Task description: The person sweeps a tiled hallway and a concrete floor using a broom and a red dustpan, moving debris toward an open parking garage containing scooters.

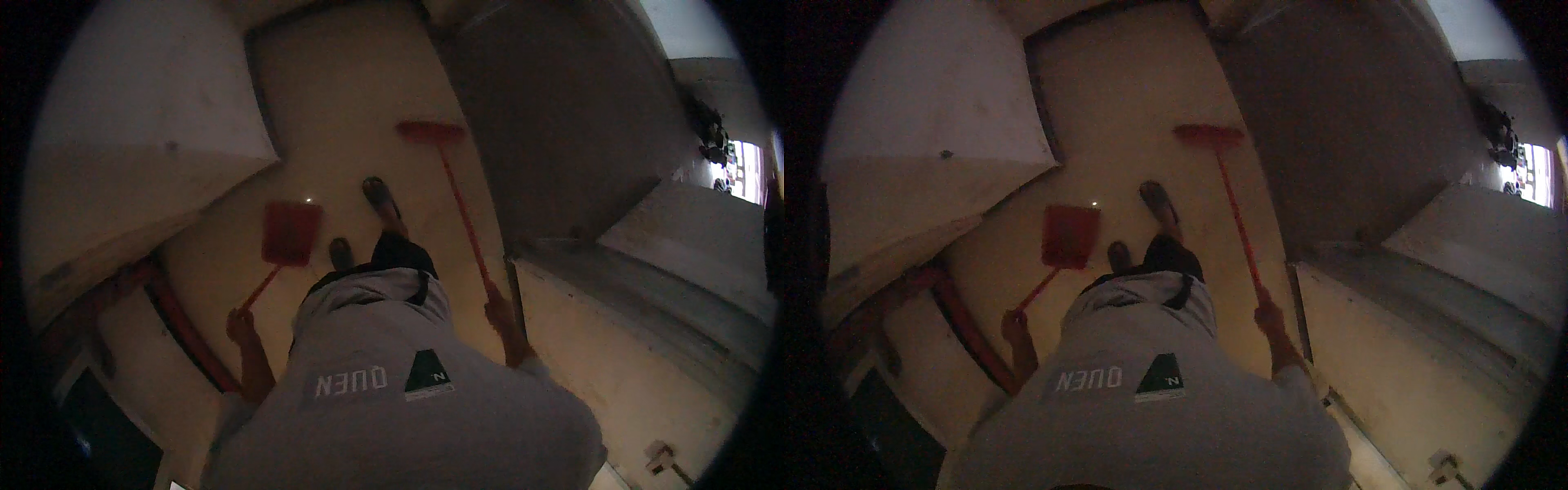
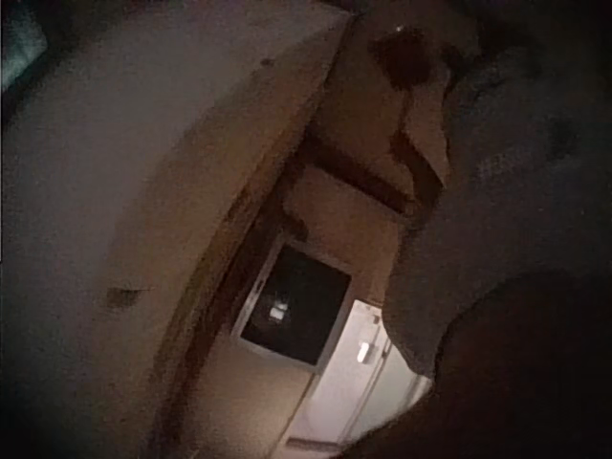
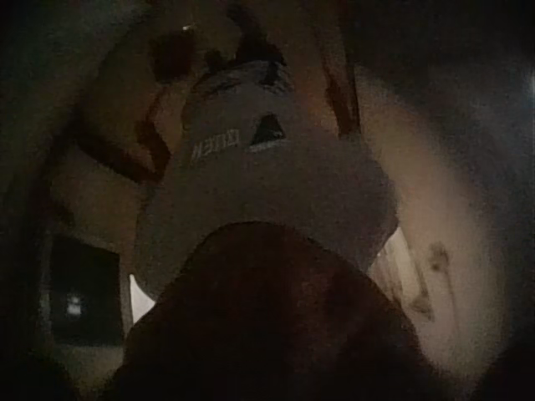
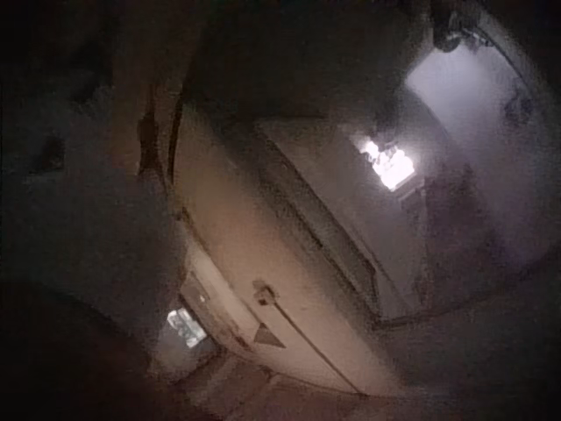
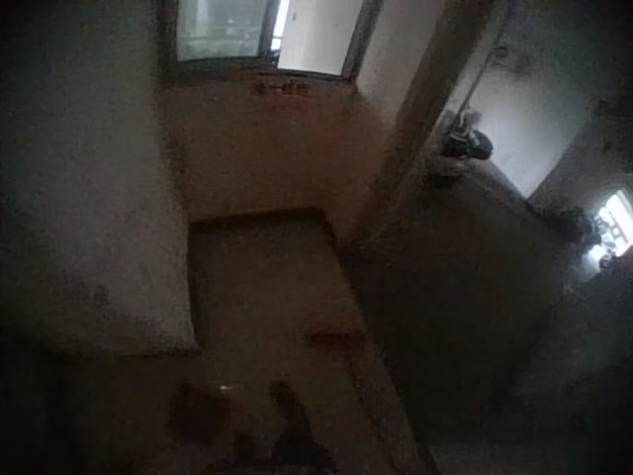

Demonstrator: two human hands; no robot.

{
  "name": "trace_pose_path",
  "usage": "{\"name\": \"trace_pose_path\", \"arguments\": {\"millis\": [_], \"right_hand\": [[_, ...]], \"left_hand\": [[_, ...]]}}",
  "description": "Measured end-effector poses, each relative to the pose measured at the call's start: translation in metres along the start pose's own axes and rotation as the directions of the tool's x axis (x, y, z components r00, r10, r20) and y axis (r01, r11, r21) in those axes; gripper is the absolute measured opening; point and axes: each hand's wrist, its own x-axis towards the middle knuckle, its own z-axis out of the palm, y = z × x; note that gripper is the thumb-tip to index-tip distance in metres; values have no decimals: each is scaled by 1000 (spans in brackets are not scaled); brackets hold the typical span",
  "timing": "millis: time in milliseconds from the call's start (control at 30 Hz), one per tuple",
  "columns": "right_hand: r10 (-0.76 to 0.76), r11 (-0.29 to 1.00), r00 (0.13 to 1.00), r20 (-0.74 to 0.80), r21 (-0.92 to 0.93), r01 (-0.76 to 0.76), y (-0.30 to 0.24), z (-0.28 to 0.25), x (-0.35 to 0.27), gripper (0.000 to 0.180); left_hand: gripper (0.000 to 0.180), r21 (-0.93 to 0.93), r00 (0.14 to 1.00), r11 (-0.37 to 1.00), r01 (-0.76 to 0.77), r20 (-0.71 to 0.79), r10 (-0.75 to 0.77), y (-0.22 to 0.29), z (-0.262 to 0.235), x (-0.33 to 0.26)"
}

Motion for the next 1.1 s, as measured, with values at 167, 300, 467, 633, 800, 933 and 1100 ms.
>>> {"name": "trace_pose_path", "arguments": {"millis": [167, 300, 467, 633, 800, 933, 1100], "right_hand": [[107, 990, 990, 95, 80, -114, 2, 42, -154, 55], [39, 986, 999, -21, 164, -35, -31, 26, -162, 54], [142, 801, 986, 92, 574, -169, -89, -6, -120, 52], [123, 831, 992, -27, 549, -87, -114, -35, -62, 52], [93, 848, 995, 37, 521, -98, -90, 5, -60, 56], [130, 660, 965, 228, 706, -256, -42, 36, -134, 48], [-26, 655, 985, 173, 747, -114, 25, 29, -138, 44]], "left_hand": [[9, 78, 994, 992, -99, 60, 95, -45, 19, 17], [16, -314, 922, 869, 383, 80, -378, 103, 21, 33], [20, -204, 988, 972, 117, 122, -93, 20, 30, 71], [20, -430, 983, 885, 180, 117, -143, -11, 35, 35], [14, -672, 965, 697, 249, 110, -238, -56, 55, 24], [9, -623, 941, 713, 322, 126, -315, -37, 52, -36], [10, -870, 696, 156, 468, 254, -672, 22, 35, -72]]}}
